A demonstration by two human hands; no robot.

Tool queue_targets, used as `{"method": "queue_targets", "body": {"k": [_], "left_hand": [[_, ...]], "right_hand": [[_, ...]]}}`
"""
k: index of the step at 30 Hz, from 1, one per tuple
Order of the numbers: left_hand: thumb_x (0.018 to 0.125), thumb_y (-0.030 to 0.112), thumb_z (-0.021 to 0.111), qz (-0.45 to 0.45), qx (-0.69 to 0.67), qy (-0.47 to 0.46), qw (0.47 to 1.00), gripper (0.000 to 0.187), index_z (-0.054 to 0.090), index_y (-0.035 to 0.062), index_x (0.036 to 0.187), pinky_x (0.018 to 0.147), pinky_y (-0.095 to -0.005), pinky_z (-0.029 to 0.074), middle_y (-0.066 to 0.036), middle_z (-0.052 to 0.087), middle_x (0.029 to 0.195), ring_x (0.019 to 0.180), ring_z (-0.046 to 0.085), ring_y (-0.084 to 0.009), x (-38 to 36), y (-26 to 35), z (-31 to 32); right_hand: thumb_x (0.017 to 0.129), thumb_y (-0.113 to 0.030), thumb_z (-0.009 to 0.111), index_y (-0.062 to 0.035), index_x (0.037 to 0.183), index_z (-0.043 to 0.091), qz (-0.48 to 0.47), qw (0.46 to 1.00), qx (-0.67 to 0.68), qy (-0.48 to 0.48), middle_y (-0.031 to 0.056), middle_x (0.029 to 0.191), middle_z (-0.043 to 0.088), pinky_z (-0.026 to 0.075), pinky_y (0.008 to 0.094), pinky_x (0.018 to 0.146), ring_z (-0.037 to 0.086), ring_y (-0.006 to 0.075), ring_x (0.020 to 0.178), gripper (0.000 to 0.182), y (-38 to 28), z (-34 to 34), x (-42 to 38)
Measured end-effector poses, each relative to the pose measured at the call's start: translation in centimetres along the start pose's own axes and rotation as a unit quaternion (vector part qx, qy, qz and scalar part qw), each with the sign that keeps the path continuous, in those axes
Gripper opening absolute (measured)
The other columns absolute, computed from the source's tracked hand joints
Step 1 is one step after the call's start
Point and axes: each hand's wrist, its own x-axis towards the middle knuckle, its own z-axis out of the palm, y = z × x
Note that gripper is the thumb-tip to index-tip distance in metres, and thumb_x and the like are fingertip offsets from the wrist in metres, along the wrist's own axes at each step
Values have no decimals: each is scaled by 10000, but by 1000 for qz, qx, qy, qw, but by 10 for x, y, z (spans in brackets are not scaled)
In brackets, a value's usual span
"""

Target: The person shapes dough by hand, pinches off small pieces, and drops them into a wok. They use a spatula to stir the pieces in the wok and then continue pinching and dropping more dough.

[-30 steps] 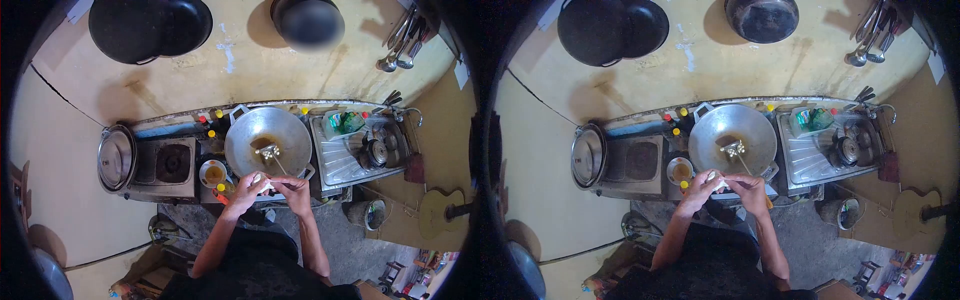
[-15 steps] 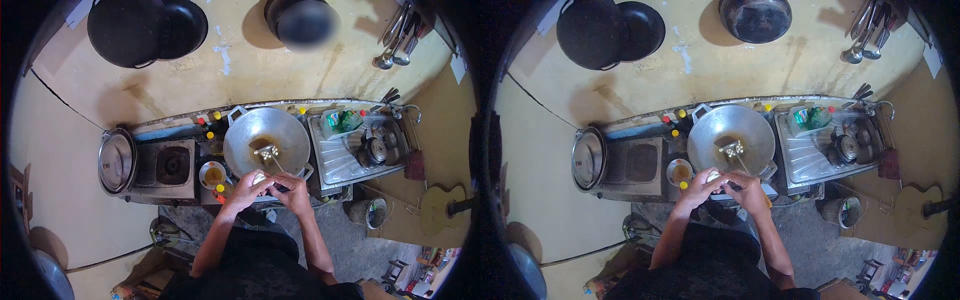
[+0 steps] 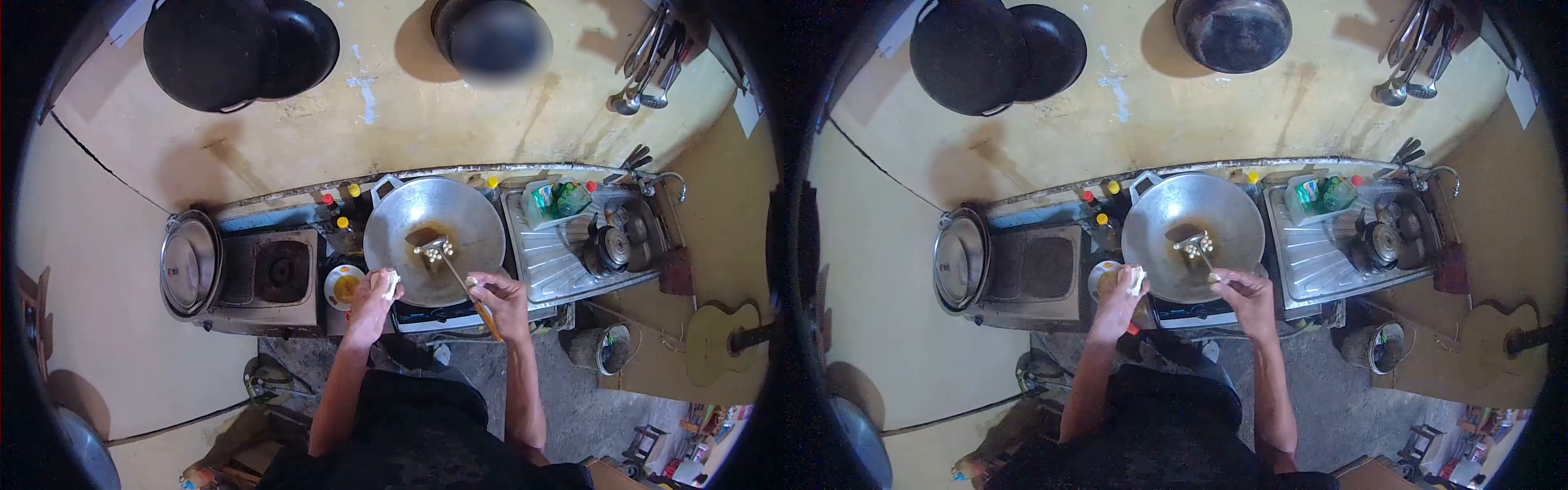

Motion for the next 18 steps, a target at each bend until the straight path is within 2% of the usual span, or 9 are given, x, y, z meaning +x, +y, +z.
{"method": "queue_targets", "body": {"k": [2,5,7,8,11,12,15,16,18], "left_hand": [[1025,284,513,-50,-221,5,974,266,603,40,1080,835,-317,533,-110,662,951,854,646,-207,5,1,7],[1056,334,424,-55,-295,-48,953,364,605,24,1121,877,-349,531,-157,662,1055,925,643,-243,11,3,22],[1038,372,426,-63,-302,-35,951,414,596,7,1131,886,-385,523,-175,643,1098,948,632,-288,5,11,38],[1030,378,437,-65,-320,-43,944,420,593,3,1135,887,-395,522,-178,637,1109,957,628,-299,4,11,42],[1000,435,442,-57,-354,-44,933,488,582,-8,1153,887,-414,518,-189,608,1136,1006,603,-337,7,9,51],[999,443,435,-53,-354,-40,933,501,580,-10,1157,892,-416,516,-189,606,1132,1010,600,-339,8,9,52],[993,481,411,-43,-364,-46,929,553,561,-14,1186,918,-414,502,-184,597,1131,1039,586,-337,10,7,52],[994,484,407,-40,-374,-56,925,559,555,-15,1196,922,-411,498,-180,595,1131,1045,581,-331,10,6,52],[998,488,395,-43,-386,-51,920,574,540,-19,1224,930,-405,487,-170,592,1133,1052,569,-317,9,6,53]], "right_hand": [[865,30,700,8,1015,735,11,999,-20,-46,79,956,731,543,267,775,662,114,849,155,-6,14,-4],[863,37,693,6,1033,736,19,994,-53,-90,79,980,741,540,276,811,671,119,869,178,2,45,-22],[867,25,694,-16,1058,737,-76,983,-124,-110,83,995,745,538,272,816,674,112,862,200,15,63,-30],[845,15,707,-59,1080,742,-75,980,-156,-101,113,1019,744,533,309,823,681,165,862,250,13,71,-33],[809,13,715,-90,1089,748,-197,930,-300,-74,119,1032,725,503,347,846,656,240,917,300,1,85,-33],[793,-23,701,-120,1144,731,-205,913,-345,-78,125,1128,669,446,395,901,590,301,1037,366,3,84,-36],[792,-43,666,-145,1206,704,-247,868,-430,-38,115,1199,610,403,427,948,548,310,1102,428,-7,90,-42],[754,-19,624,-149,1278,661,-263,858,-439,-45,110,1308,576,377,479,965,514,338,1202,541,1,87,-39],[720,10,606,-126,1303,637,-253,847,-463,-72,104,1375,550,363,490,993,471,348,1291,599,4,92,-42]]}}
